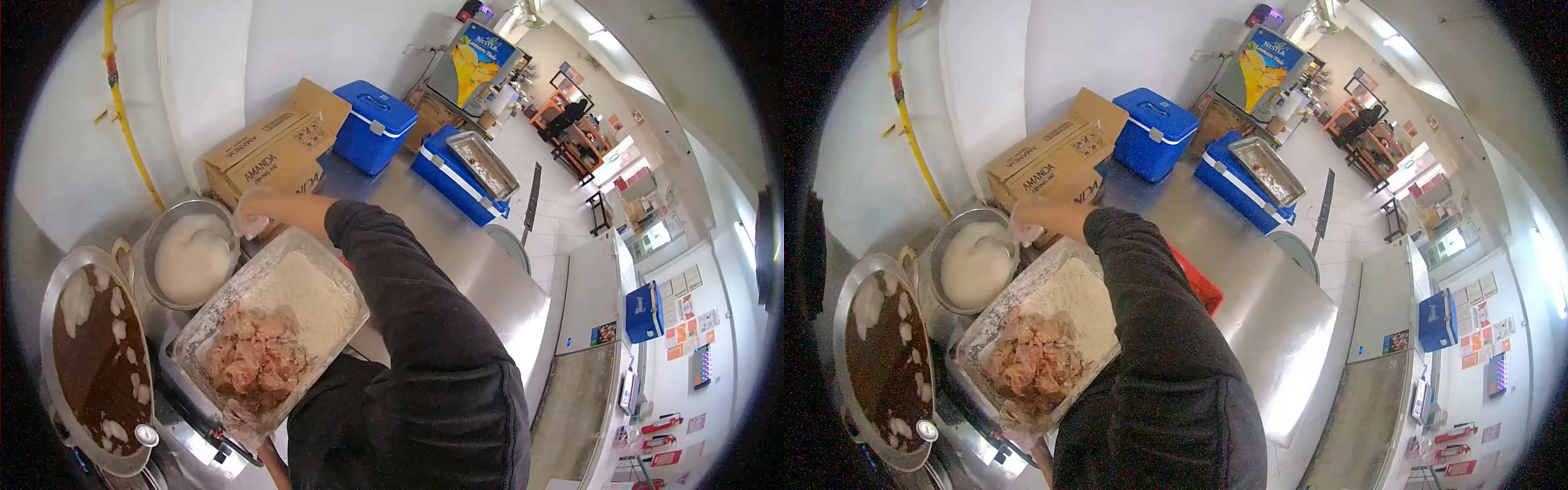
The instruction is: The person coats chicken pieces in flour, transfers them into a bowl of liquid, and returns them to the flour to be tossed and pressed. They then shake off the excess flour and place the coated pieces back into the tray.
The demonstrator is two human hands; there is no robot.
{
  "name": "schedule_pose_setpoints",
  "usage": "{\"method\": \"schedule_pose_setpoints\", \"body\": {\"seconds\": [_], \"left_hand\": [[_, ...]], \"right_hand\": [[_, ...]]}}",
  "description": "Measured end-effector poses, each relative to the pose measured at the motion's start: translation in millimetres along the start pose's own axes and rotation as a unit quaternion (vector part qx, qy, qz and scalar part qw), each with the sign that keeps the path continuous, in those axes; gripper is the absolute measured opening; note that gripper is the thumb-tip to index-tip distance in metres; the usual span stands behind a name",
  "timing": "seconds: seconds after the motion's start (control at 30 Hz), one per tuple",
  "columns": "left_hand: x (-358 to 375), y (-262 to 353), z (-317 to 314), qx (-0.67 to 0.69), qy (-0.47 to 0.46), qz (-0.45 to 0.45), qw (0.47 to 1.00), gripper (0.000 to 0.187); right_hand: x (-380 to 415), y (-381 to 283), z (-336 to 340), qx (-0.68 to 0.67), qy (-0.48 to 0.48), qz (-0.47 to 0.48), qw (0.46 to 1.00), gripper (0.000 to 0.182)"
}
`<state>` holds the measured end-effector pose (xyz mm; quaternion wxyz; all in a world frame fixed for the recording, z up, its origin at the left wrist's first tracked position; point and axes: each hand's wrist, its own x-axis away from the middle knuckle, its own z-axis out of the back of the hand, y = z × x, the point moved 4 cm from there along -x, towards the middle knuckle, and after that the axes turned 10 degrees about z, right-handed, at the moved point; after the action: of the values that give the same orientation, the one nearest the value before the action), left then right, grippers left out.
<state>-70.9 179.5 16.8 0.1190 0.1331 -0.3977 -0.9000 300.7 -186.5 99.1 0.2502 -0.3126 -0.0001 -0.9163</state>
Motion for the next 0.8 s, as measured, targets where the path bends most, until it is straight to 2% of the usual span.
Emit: {"method": "schedule_pose_setpoints", "body": {"seconds": [0.03, 0.13, 0.23, 0.3, 0.33, 0.37, 0.4, 0.43, 0.5, 0.53, 0.57, 0.6, 0.63, 0.67, 0.7, 0.73, 0.8], "left_hand": [[1.4, -10.1, -4.2, -0.007, 0.025, -0.019, 0.999, 0.036], [-1.1, -10.2, -5.4, -0.025, 0.005, 0.029, 0.999, 0.035], [-2.1, 8.9, 3.2, -0.019, -0.052, 0.039, 0.998, 0.034], [-0.9, 18.3, 3.8, -0.02, -0.03, 0.028, 0.999, 0.031], [0.1, 19.8, 5.4, -0.022, -0.018, 0.024, 0.999, 0.03], [4.4, 23.3, 5.1, -0.079, 0.05, -0.076, 0.993, 0.025], [0.8, -2.4, -16.8, -0.024, 0.027, -0.117, 0.992, 0.022], [-2.7, 6.4, -8.2, -0.008, -0.023, -0.059, 0.998, 0.025], [-4.9, 25.7, 12.7, 0.011, -0.111, 0.064, 0.992, 0.031], [-3.3, 21.3, 10.9, -0.02, -0.079, 0.056, 0.995, 0.034], [-1.6, 19.2, 9.5, -0.051, -0.046, 0.05, 0.996, 0.036], [-1.4, 19.1, 10.0, -0.052, -0.006, 0.039, 0.998, 0.033], [-1.4, 19.8, 9.9, -0.053, 0.034, 0.03, 0.998, 0.03], [1.4, 8.3, 4.8, 0.001, -0.037, 0.089, 0.995, 0.026], [1.0, 15.7, 10.3, -0.042, -0.021, 0.052, 0.998, 0.026], [1.0, 19.0, 12.0, -0.038, -0.012, 0.059, 0.997, 0.026], [-2.6, 25.6, 12.0, -0.025, 0.002, 0.063, 0.998, 0.028]], "right_hand": [[-4.4, -0.6, -12.5, -0.025, -0.011, 0.011, 1.0, 0.017], [-23.4, -11.8, -45.2, -0.079, -0.036, 0.051, 0.995, 0.02], [-52.0, -22.9, -75.9, -0.108, -0.073, 0.094, 0.987, 0.023], [-63.3, -37.6, -87.6, -0.102, -0.107, 0.13, 0.98, 0.026], [-58.5, -31.6, -94.1, -0.105, -0.022, 0.121, 0.987, 0.028], [-26.2, -42.9, -82.4, -0.108, 0.064, 0.113, 0.986, 0.03], [-76.3, -33.1, -115.1, 0.007, 0.081, 0.191, 0.978, 0.033], [-124.6, -24.3, -148.4, 0.126, 0.115, 0.259, 0.951, 0.038], [-63.5, -40.5, -120.6, -0.019, 0.062, 0.224, 0.972, 0.032], [-82.3, -40.5, -132.2, -0.057, -0.084, 0.118, 0.988, 0.033], [-69.2, -46.7, -134.9, -0.236, -0.022, 0.158, 0.959, 0.03], [-64.5, -53.8, -135.3, -0.4, -0.022, 0.132, 0.907, 0.026], [-52.5, -66.3, -128.5, -0.575, -0.015, 0.099, 0.812, 0.025], [-40.3, -78.6, -120.6, -0.707, -0.004, 0.066, 0.704, 0.026], [-32.3, -84.9, -115.9, -0.692, -0.022, 0.04, 0.721, 0.028], [-27.2, -89.2, -114.3, -0.676, -0.033, 0.011, 0.736, 0.029], [-2.3, -109.4, -98.9, -0.657, 0.027, -0.038, 0.752, 0.033]]}}
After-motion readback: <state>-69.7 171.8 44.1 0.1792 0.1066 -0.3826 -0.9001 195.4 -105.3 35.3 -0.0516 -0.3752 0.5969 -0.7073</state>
